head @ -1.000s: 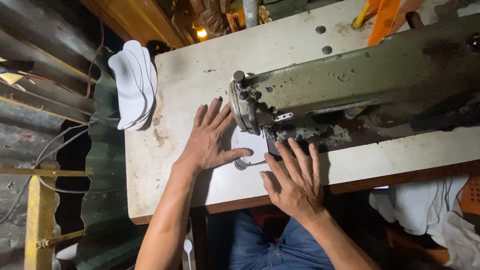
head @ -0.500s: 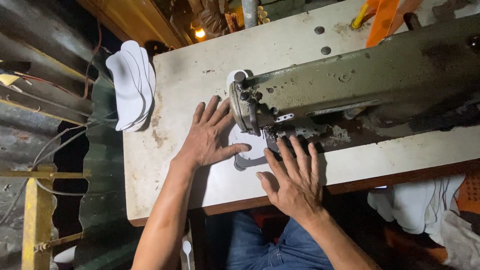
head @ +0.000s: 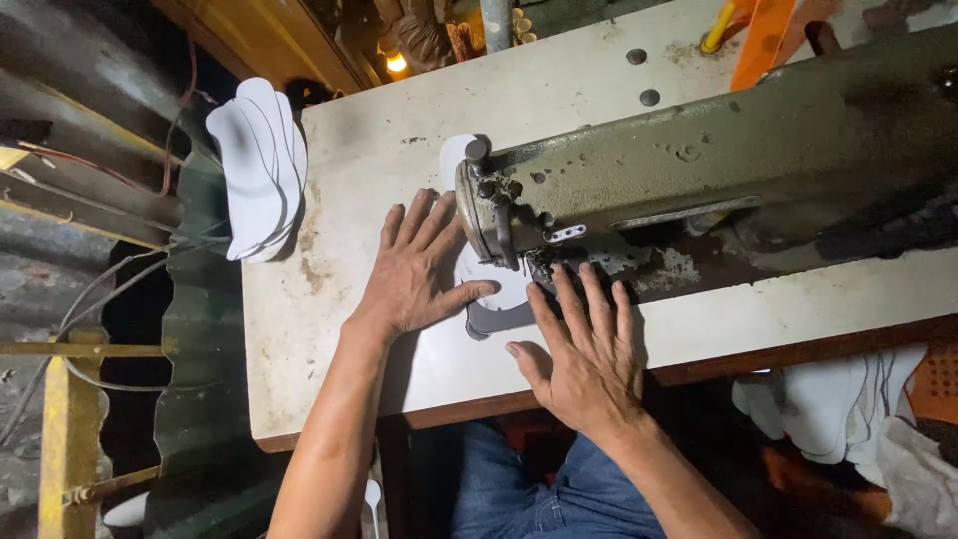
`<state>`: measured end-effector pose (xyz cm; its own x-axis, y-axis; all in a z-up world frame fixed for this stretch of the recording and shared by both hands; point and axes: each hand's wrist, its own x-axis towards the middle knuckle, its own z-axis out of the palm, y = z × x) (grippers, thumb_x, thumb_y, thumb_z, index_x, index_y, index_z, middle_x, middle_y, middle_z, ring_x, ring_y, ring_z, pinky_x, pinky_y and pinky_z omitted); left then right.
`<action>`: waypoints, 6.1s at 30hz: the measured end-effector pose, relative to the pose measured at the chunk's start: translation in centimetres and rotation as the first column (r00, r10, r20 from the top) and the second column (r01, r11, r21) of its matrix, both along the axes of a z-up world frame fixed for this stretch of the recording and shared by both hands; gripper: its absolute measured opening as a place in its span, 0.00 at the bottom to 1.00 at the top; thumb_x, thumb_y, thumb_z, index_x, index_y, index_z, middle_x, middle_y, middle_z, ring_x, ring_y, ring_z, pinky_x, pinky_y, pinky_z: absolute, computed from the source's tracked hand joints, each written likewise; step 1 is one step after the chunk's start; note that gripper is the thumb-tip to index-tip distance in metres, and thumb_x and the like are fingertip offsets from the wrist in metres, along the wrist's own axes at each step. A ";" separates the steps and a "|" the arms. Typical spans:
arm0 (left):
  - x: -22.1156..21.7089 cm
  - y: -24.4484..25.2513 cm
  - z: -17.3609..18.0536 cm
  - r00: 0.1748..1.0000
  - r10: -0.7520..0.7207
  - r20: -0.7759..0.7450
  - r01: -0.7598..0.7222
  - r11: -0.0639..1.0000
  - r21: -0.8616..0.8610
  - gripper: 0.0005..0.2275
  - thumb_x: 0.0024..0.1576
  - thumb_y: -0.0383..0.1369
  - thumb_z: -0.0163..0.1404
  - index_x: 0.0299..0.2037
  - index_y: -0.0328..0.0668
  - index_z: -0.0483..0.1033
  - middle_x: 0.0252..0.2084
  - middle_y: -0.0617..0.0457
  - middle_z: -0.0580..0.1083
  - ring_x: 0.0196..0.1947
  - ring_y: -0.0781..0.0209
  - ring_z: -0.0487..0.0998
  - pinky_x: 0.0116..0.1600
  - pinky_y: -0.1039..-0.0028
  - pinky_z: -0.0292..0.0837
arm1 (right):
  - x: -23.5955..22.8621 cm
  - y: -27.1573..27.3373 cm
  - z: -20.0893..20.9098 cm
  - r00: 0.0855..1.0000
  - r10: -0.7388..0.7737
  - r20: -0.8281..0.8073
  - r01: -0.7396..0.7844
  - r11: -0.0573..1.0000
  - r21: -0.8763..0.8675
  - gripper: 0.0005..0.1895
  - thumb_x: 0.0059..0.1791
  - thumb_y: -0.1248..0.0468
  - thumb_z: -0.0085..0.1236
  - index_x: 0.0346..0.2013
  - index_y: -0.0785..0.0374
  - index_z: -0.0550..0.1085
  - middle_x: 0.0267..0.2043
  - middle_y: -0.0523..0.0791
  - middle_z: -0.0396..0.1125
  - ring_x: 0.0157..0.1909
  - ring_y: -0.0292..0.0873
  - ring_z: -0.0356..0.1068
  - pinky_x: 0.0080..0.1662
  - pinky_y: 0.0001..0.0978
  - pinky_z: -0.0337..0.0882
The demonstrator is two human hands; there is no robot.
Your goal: Stitching the edges of shoe insoles using an industrial sewing machine.
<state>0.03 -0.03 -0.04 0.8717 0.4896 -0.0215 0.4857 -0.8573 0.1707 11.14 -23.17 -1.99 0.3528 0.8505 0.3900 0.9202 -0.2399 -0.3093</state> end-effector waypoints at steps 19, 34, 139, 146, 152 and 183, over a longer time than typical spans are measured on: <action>-0.4 -1.3 1.8 0.992 0.120 -0.042 -0.122 0.992 -0.030 0.43 0.52 0.73 0.30 0.74 0.62 0.58 0.77 0.55 0.57 0.78 0.49 0.48 0.78 0.52 0.39 | 0.1 1.0 -0.3 0.997 0.011 -0.082 -0.028 0.978 -0.207 0.37 0.57 0.40 0.38 0.72 0.62 0.59 0.75 0.57 0.51 0.79 0.60 0.40 0.74 0.61 0.29; -1.9 -2.5 1.8 0.981 0.185 0.055 -0.182 0.981 -0.064 0.42 0.55 0.69 0.33 0.72 0.46 0.61 0.76 0.47 0.59 0.78 0.49 0.50 0.78 0.53 0.40 | 0.7 1.8 -0.1 0.999 0.020 -0.042 -0.031 0.957 -0.290 0.40 0.56 0.37 0.37 0.73 0.63 0.56 0.77 0.55 0.48 0.79 0.58 0.40 0.73 0.60 0.31; -6.3 -16.3 -1.6 0.847 0.062 0.528 -0.092 0.995 0.031 0.09 0.60 0.35 0.56 0.48 0.45 0.79 0.59 0.50 0.76 0.67 0.43 0.68 0.71 0.46 0.53 | 3.3 2.0 -0.4 0.998 0.022 0.051 -0.023 0.999 0.028 0.22 0.55 0.54 0.45 0.58 0.63 0.72 0.67 0.48 0.65 0.72 0.55 0.57 0.72 0.57 0.49; -5.9 -15.4 -1.3 0.857 0.037 0.514 -0.063 0.997 0.033 0.08 0.59 0.33 0.58 0.47 0.43 0.79 0.58 0.50 0.77 0.67 0.42 0.68 0.71 0.46 0.53 | 3.3 1.9 -0.6 0.999 0.019 0.037 -0.021 0.999 0.041 0.22 0.55 0.54 0.46 0.57 0.65 0.73 0.64 0.49 0.67 0.71 0.55 0.58 0.72 0.57 0.48; -6.0 -14.7 -1.9 0.873 0.028 0.487 -0.049 0.998 0.030 0.10 0.59 0.35 0.58 0.48 0.45 0.78 0.61 0.51 0.76 0.69 0.42 0.66 0.72 0.43 0.51 | 3.4 1.8 -0.2 0.999 0.030 0.033 -0.031 0.998 0.045 0.22 0.56 0.54 0.45 0.59 0.64 0.72 0.67 0.49 0.64 0.72 0.55 0.56 0.72 0.57 0.48; -4.4 -11.0 -0.6 0.917 0.029 0.399 -0.022 1.000 -0.022 0.15 0.60 0.40 0.56 0.53 0.45 0.77 0.63 0.46 0.72 0.70 0.40 0.64 0.72 0.44 0.53 | 3.6 1.6 -0.4 0.999 0.043 0.013 -0.044 0.998 0.050 0.22 0.55 0.53 0.45 0.60 0.60 0.72 0.69 0.50 0.62 0.75 0.57 0.52 0.73 0.58 0.45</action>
<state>-4.37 -11.04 -0.68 0.7966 0.5147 0.3170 0.3964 -0.8407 0.3690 14.76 -21.60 -2.36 0.3111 0.8442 0.4366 0.9332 -0.1842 -0.3087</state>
